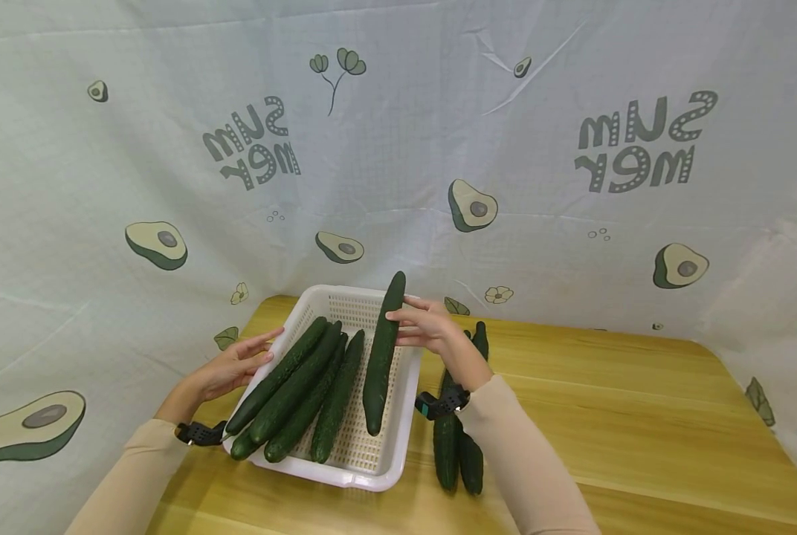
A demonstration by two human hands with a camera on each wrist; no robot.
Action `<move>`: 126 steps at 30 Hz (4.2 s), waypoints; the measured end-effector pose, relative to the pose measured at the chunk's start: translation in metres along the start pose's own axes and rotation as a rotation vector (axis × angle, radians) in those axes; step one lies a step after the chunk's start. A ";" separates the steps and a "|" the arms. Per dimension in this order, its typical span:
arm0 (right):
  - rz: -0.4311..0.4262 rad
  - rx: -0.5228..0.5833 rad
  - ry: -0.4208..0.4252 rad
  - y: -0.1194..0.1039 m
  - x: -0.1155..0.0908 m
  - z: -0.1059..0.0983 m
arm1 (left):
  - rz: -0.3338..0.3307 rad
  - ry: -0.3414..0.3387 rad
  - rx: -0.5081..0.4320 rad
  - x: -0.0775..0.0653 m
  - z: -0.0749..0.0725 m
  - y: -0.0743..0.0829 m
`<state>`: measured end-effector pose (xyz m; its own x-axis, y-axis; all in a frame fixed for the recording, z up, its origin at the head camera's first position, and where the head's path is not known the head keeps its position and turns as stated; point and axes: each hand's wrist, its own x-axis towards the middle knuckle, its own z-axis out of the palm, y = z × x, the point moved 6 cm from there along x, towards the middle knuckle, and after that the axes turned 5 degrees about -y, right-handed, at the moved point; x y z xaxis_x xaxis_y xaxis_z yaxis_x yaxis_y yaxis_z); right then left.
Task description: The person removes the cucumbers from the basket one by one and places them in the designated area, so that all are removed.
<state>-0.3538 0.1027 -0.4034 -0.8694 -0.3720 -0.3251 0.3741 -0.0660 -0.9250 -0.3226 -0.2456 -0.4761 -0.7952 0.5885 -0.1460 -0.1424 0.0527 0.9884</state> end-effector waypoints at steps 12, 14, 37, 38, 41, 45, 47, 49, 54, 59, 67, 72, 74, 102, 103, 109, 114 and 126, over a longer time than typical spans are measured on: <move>-0.028 -0.010 -0.037 0.000 -0.014 -0.037 | -0.003 0.006 0.000 0.000 0.001 0.000; -0.026 -0.015 -0.043 0.001 -0.018 -0.043 | -0.001 0.005 0.002 -0.001 0.001 0.000; -0.008 -0.101 0.012 0.025 -0.055 -0.119 | -0.004 0.013 0.011 -0.001 0.001 -0.001; -0.007 -0.107 0.018 0.027 -0.057 -0.122 | -0.002 0.013 0.012 -0.001 0.000 -0.001; 0.000 -0.105 0.024 0.032 -0.060 -0.132 | -0.001 0.016 0.009 -0.002 0.000 -0.001; 0.011 -0.105 0.018 0.041 -0.064 -0.145 | 0.011 0.010 0.005 -0.003 0.000 -0.001; 0.016 -0.111 0.020 0.045 -0.066 -0.152 | 0.016 0.010 0.005 -0.002 0.000 0.000; 0.022 -0.113 0.023 0.051 -0.067 -0.158 | 0.016 0.014 0.004 -0.002 0.001 0.000; 0.031 -0.146 0.026 0.064 -0.070 -0.171 | 0.003 0.015 0.003 -0.002 0.001 -0.001; 0.014 -0.148 0.029 0.072 -0.069 -0.177 | 0.012 0.010 -0.001 -0.001 0.001 -0.001; 0.007 -0.198 0.045 0.085 -0.065 -0.186 | 0.003 0.013 -0.010 0.001 0.000 -0.002; 0.015 -0.213 0.055 0.091 -0.063 -0.189 | 0.004 0.012 -0.007 0.001 0.000 -0.002; 0.018 -0.200 0.062 0.092 -0.063 -0.190 | 0.005 0.011 -0.007 0.001 0.000 -0.002; 0.028 -0.156 0.056 0.092 -0.065 -0.187 | 0.000 0.014 -0.020 0.001 0.001 -0.001; 0.027 -0.158 0.059 0.092 -0.065 -0.187 | 0.000 0.013 -0.020 0.000 0.001 -0.001; 0.021 -0.225 0.091 0.091 -0.066 -0.187 | -0.012 0.025 -0.016 0.001 0.000 -0.002; 0.008 -0.264 0.113 0.089 -0.068 -0.185 | -0.015 0.027 -0.015 0.001 0.000 -0.002; 0.002 -0.271 0.124 0.092 -0.071 -0.190 | -0.006 0.022 -0.010 0.001 -0.001 -0.002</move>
<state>-0.3193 0.2988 -0.5029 -0.9080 -0.2547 -0.3328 0.2905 0.1899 -0.9378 -0.3236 -0.2462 -0.4780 -0.8073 0.5700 -0.1531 -0.1530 0.0485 0.9870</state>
